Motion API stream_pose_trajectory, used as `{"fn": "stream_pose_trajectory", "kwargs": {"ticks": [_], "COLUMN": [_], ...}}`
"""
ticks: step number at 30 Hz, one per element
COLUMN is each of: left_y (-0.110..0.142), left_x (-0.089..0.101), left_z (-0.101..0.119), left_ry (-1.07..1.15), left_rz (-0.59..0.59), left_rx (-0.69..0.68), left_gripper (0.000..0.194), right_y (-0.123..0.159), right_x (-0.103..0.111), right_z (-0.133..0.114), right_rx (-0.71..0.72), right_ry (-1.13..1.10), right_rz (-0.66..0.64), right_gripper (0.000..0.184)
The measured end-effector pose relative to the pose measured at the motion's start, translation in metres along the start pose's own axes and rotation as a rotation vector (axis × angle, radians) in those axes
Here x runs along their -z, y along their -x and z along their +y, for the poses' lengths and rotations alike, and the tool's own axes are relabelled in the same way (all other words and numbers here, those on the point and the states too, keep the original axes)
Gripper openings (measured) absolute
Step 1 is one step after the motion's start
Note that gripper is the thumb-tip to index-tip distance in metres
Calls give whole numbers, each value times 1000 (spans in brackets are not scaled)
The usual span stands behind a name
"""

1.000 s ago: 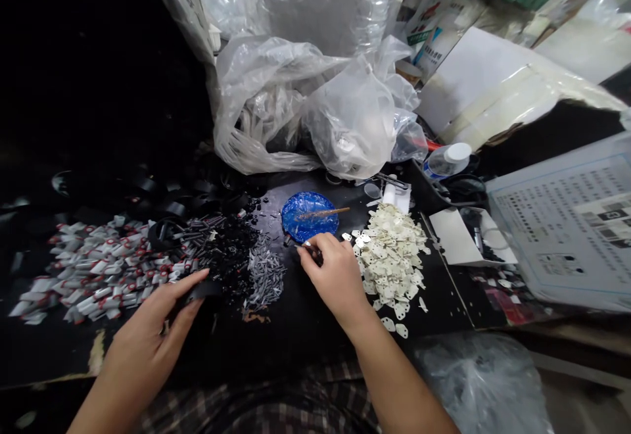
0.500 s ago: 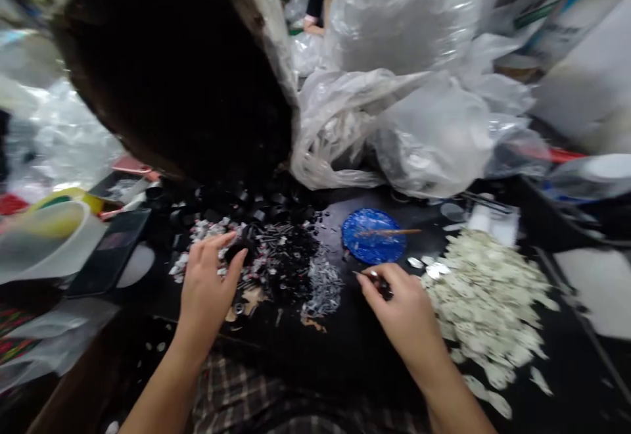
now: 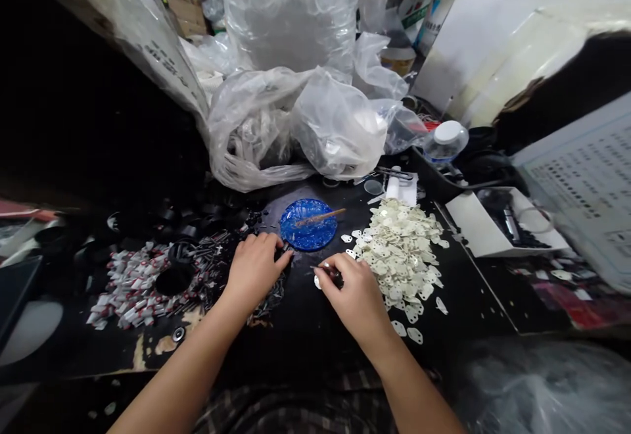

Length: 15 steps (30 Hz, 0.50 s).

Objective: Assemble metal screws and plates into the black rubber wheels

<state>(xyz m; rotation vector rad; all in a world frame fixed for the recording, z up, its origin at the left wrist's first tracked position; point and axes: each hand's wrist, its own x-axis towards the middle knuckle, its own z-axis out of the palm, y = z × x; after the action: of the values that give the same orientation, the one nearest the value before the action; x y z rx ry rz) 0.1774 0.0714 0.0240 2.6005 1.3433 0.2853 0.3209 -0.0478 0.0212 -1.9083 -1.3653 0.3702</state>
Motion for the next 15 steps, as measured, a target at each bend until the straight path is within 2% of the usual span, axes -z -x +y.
{"fn": "stream_pose_trajectory", "kwargs": {"ticks": [4,8,12,15], "left_y": [-3,-3,6,17], "left_x": [-1,2,11,18], "left_z": [2,2,0,5], "left_ry": [113,339,705,1080], "left_rz": [-24,-16,-9,-29], "left_rx": [68,154,251,344], "left_gripper": [10,4,5,15], "right_y": [-3,-4,-4,-5], "right_x": [2,3,6,10], "right_z": [1,4,2,-9], "right_rx": [12,4,-38,-44], "right_ry": [-6,-6,-60,-194], "right_rz": [4,1,-15,-8], "right_gripper": [9,8,8,7]}}
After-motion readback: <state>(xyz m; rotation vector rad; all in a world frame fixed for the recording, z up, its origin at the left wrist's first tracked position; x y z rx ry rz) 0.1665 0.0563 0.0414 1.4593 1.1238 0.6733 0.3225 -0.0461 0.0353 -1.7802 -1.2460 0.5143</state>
